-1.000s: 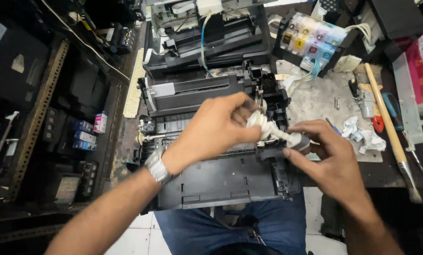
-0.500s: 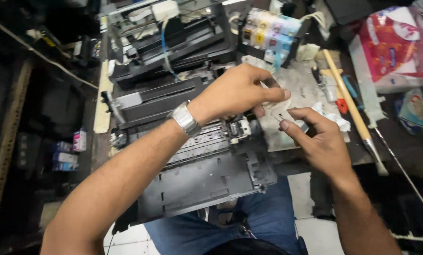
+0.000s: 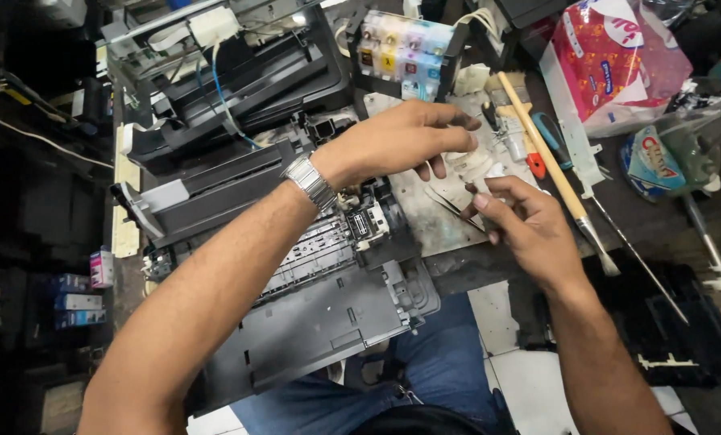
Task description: The person disassembles a printer by removing a white plastic gear assembly and a black plastic cover. They then clean the cover with a brush and a cloth, and spray a cleaning solution onto the printer interior.
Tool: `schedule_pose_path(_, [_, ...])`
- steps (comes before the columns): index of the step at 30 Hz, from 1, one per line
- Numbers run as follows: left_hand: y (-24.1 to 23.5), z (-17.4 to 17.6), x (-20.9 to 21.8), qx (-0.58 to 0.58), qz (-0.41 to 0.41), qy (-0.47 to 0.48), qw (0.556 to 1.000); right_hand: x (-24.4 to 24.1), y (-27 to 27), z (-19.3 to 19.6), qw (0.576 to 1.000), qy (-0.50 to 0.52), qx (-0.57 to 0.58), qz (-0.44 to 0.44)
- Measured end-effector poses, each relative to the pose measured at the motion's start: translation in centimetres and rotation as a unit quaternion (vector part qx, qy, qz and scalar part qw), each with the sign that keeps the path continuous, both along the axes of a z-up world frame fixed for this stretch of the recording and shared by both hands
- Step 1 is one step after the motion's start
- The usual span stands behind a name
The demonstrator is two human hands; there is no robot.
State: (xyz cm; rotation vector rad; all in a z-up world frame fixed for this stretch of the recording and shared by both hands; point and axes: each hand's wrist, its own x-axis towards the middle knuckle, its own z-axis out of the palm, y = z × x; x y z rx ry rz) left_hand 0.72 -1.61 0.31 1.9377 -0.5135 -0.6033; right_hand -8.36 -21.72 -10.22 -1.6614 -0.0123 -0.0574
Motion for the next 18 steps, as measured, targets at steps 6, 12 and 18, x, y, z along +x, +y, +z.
schedule_pose_path(6, [-0.8, -1.2, 1.1, 0.013, -0.008, -0.059, 0.998, 0.9, -2.6, -2.1, 0.999, 0.004, 0.000, -0.040])
schedule_pose_path(12, [1.4, -1.4, 0.8, 0.037, 0.016, -0.350, 0.936, 2.0, -5.7, -2.2, 0.988, -0.059, -0.117, -0.082])
schedule_pose_path(18, [8.4, 0.6, -4.6, 0.069, 0.050, -0.441, 0.893, 3.9, -5.9, -3.3, 0.926, -0.182, -0.319, -0.091])
